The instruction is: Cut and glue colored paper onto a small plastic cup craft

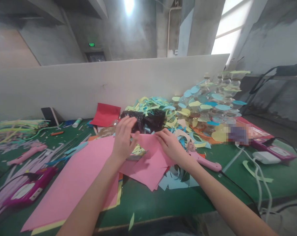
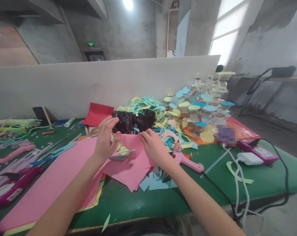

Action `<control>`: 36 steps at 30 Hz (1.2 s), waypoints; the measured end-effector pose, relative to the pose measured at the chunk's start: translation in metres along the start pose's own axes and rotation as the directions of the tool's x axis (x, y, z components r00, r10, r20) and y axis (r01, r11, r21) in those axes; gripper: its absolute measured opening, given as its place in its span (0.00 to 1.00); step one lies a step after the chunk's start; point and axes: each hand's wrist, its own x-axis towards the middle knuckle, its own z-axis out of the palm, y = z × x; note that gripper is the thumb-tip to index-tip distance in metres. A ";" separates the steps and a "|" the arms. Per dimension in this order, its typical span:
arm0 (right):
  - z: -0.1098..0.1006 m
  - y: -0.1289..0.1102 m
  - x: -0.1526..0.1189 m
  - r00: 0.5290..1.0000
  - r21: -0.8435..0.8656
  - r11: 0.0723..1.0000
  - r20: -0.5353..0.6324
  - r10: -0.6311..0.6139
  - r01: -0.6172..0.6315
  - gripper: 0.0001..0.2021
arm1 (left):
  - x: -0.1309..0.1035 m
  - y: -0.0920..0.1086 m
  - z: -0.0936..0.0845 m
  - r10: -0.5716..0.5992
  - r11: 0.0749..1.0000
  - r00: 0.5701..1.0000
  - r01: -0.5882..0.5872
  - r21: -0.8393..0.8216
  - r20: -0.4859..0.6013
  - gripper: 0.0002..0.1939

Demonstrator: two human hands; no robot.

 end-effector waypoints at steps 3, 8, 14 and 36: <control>0.001 -0.002 -0.002 0.985 -0.113 0.979 -0.001 -0.174 0.173 0.16 | -0.001 0.007 0.004 0.240 0.968 0.944 -0.250 0.017 0.227 0.16; -0.003 -0.004 -0.002 0.978 -0.239 0.957 -0.089 -0.191 0.165 0.14 | -0.013 0.003 0.012 0.057 0.995 0.862 -0.091 0.043 0.504 0.13; -0.005 0.002 -0.002 0.980 -0.359 0.921 -0.178 0.089 -0.149 0.14 | -0.010 -0.012 0.001 -0.589 0.803 0.765 0.590 0.084 0.261 0.12; -0.006 0.022 0.009 0.900 0.354 0.839 0.019 0.436 -0.414 0.17 | -0.022 -0.042 0.017 -0.899 0.242 0.405 0.778 -0.579 0.168 0.14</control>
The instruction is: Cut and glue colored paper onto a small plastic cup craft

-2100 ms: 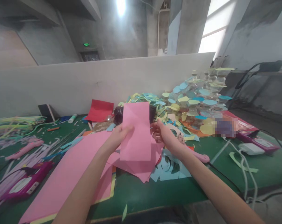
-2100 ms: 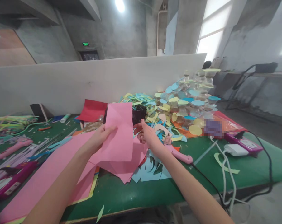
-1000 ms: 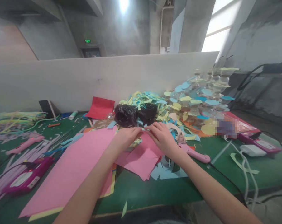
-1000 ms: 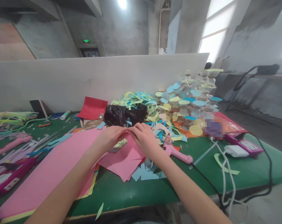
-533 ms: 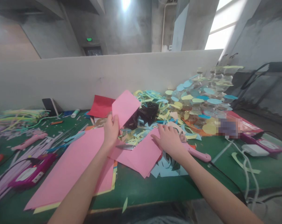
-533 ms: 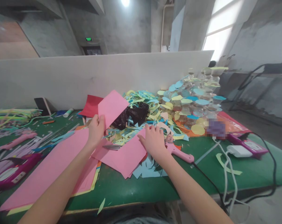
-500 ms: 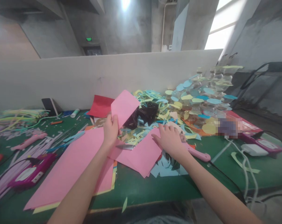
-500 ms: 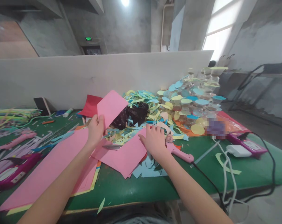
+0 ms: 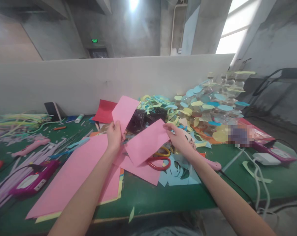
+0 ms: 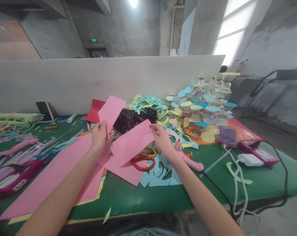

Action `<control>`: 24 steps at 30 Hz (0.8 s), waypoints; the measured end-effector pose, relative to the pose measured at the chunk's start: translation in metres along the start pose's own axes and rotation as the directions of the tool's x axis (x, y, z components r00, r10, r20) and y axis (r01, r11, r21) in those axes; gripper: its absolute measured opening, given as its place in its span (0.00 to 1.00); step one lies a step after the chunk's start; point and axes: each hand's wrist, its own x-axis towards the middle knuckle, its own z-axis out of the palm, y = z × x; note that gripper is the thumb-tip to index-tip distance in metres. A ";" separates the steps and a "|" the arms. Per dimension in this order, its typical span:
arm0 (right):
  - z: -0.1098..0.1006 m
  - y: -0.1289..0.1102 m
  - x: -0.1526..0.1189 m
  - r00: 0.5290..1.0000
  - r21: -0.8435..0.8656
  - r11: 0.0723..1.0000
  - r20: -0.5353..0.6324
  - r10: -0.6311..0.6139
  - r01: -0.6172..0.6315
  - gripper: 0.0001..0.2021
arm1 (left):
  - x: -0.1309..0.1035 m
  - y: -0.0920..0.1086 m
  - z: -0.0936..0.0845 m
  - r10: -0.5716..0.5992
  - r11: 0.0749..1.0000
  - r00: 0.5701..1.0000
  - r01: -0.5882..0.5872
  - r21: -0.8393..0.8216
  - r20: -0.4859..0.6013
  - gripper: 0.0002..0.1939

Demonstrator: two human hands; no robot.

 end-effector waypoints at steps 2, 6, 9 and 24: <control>0.000 0.007 0.004 0.998 -0.003 1.000 -0.060 0.016 -0.016 0.18 | -0.001 0.001 0.001 -0.018 0.999 1.000 0.017 -0.034 -0.013 0.14; 0.002 0.018 0.007 0.990 -0.154 0.988 -0.139 -0.012 -0.010 0.20 | -0.002 0.003 0.002 -0.045 0.996 0.999 0.045 -0.083 0.002 0.13; 0.002 0.012 -0.001 0.974 -0.298 0.953 -0.195 -0.118 0.055 0.19 | -0.003 0.004 0.003 -0.063 0.994 0.998 0.063 -0.087 0.012 0.11; 0.014 -0.011 -0.032 0.800 -0.546 0.707 0.598 -0.045 0.449 0.11 | -0.012 0.014 0.006 -0.025 0.999 0.999 0.027 -0.045 0.047 0.13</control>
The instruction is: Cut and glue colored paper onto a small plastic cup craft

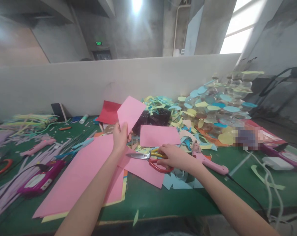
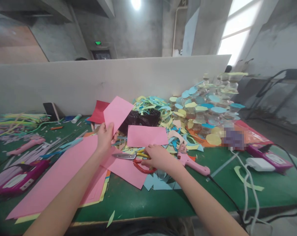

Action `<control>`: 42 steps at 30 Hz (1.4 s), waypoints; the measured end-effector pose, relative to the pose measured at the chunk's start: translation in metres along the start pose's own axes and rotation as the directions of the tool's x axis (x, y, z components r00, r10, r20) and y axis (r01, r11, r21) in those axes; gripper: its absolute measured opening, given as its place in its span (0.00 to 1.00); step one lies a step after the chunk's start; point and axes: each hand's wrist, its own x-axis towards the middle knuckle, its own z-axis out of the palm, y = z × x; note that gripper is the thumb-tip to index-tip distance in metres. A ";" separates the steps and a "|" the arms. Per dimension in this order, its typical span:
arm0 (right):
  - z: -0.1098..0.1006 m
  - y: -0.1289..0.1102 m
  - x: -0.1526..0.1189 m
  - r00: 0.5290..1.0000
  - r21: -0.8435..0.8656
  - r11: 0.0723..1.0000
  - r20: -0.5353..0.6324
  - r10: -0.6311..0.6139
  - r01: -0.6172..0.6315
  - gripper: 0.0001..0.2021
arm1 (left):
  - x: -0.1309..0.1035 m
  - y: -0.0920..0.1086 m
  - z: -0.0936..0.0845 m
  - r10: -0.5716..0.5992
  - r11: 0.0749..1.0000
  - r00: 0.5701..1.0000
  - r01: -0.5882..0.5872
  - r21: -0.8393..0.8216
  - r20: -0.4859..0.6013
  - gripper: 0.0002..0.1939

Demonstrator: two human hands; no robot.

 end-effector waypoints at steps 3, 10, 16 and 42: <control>-0.001 -0.004 0.000 0.999 -0.044 0.998 -0.016 0.035 -0.036 0.12 | -0.004 0.004 0.002 0.078 0.997 0.996 -0.079 0.018 0.044 0.12; 0.008 -0.012 -0.002 0.995 -0.144 0.989 -0.100 0.016 -0.030 0.11 | -0.011 0.009 0.005 0.118 0.992 0.992 -0.119 0.043 0.042 0.12; 0.008 -0.013 0.002 0.986 -0.207 0.978 -0.167 0.000 -0.035 0.13 | -0.014 0.011 0.007 0.113 0.993 0.993 -0.114 0.029 0.037 0.12; -0.003 -0.017 0.004 0.981 0.938 0.339 0.005 0.194 -0.072 0.19 | -0.028 0.037 0.014 0.196 0.953 0.970 -0.223 -0.206 -0.144 0.12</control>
